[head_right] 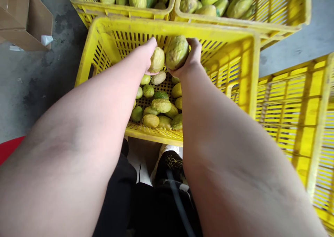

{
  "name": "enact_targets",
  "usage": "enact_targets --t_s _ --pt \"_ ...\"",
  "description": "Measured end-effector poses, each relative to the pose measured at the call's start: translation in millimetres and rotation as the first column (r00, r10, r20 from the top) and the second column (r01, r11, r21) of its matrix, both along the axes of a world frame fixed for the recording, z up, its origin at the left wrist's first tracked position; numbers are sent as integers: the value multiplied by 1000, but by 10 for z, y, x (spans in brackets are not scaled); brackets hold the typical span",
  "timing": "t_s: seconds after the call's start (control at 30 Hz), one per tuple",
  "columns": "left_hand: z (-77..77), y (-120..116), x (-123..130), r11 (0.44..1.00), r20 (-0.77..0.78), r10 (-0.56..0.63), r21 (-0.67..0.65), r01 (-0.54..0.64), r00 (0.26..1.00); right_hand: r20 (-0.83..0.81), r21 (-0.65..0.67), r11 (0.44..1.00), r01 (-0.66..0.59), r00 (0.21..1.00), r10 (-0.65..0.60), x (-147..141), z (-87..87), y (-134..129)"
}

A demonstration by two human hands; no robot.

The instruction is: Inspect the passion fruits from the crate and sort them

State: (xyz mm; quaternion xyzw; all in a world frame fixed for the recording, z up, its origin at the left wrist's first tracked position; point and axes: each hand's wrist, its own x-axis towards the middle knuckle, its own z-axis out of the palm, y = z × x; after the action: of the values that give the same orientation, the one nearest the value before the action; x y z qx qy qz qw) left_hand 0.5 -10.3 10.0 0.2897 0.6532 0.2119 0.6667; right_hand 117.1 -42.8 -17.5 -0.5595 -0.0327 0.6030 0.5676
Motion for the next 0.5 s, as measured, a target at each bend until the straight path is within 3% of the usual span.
enact_targets --t_s 0.2,0.4,0.5 --pt "-46 61 -46 999 -17 39 -3 -39 999 -53 60 996 -70 996 73 -66 86 -41" --pt "54 25 -50 996 -29 -83 18 84 996 18 -98 990 -104 994 106 -5 82 -55" --pt "88 -4 -33 999 4 -51 1 51 999 25 -148 988 -50 998 54 9 58 -48"
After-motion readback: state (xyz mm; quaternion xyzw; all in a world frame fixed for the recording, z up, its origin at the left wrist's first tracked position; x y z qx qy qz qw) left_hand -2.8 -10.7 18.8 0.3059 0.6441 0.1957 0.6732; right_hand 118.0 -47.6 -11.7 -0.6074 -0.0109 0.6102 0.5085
